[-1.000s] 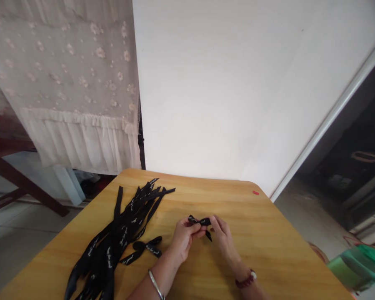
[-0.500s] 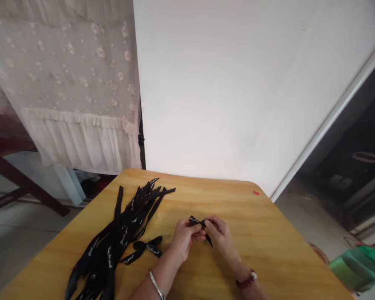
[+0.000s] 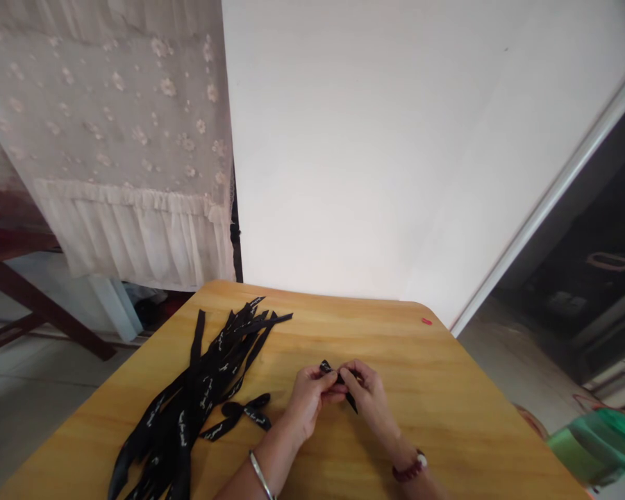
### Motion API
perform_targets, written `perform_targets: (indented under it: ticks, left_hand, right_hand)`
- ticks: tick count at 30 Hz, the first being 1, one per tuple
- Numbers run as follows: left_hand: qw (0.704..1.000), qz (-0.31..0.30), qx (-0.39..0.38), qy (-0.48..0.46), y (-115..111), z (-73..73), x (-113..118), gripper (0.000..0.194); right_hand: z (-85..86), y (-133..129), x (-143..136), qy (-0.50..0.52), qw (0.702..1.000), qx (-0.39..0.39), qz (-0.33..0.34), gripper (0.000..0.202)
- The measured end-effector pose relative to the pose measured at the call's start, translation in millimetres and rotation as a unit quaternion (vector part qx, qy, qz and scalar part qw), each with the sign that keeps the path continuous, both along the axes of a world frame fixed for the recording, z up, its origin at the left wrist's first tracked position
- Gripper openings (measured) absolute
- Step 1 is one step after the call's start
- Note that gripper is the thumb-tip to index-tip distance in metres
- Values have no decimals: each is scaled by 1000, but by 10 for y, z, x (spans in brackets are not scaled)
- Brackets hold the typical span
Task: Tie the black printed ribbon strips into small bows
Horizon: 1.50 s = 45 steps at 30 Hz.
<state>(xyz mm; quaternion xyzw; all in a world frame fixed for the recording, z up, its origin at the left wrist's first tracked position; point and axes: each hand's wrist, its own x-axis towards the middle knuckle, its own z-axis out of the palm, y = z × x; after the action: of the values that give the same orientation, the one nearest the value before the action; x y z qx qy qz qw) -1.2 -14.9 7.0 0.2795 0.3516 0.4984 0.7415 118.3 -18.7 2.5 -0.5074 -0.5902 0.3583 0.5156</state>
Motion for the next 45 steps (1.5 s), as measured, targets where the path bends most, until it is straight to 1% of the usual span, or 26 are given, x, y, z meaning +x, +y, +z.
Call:
perform_targets:
  ticks: [6, 13, 16, 18, 20, 22, 28, 33, 39, 42, 45]
  left_hand:
    - [1000, -1, 2, 6, -1, -18, -1, 18]
    - [1000, -7, -7, -9, 1, -9, 15, 13]
    - [1000, -3, -22, -16, 1, -2, 8, 11]
    - [999, 14, -40, -23, 8, 4, -2, 9]
    - [998, 29, -56, -28, 17, 11, -13, 6]
    - [997, 35, -61, -30, 24, 19, -20, 6]
    - [997, 29, -59, -40, 23, 19, -20, 7]
    - [998, 12, -39, -44, 19, -2, -19, 13]
    - [999, 28, -20, -16, 20, -9, -14, 9]
    - [999, 27, -15, -18, 19, -16, -13, 13]
    - [1000, 21, -17, -9, 13, -14, -12, 22]
  right_hand:
    - [5, 4, -1, -12, 1000, 18, 3, 24]
    - [-17, 7, -6, -16, 1000, 17, -8, 25]
    - [-23, 11, -1, -11, 1000, 14, -9, 27]
    - [-18, 10, 4, -7, 1000, 2, -20, 30]
    - [-11, 7, 11, -3, 999, -8, -45, 33]
    - [-5, 4, 16, 0, 998, -9, -63, 33]
    - [-17, 25, 17, -15, 1000, 8, -20, 32]
    - [-35, 25, 13, -20, 1000, 12, -12, 32]
    - [-62, 31, 28, -46, 998, 15, -32, 32]
    - [-31, 20, 25, -24, 999, 11, -29, 32]
    - [32, -5, 10, 1, 1000, 12, -6, 28]
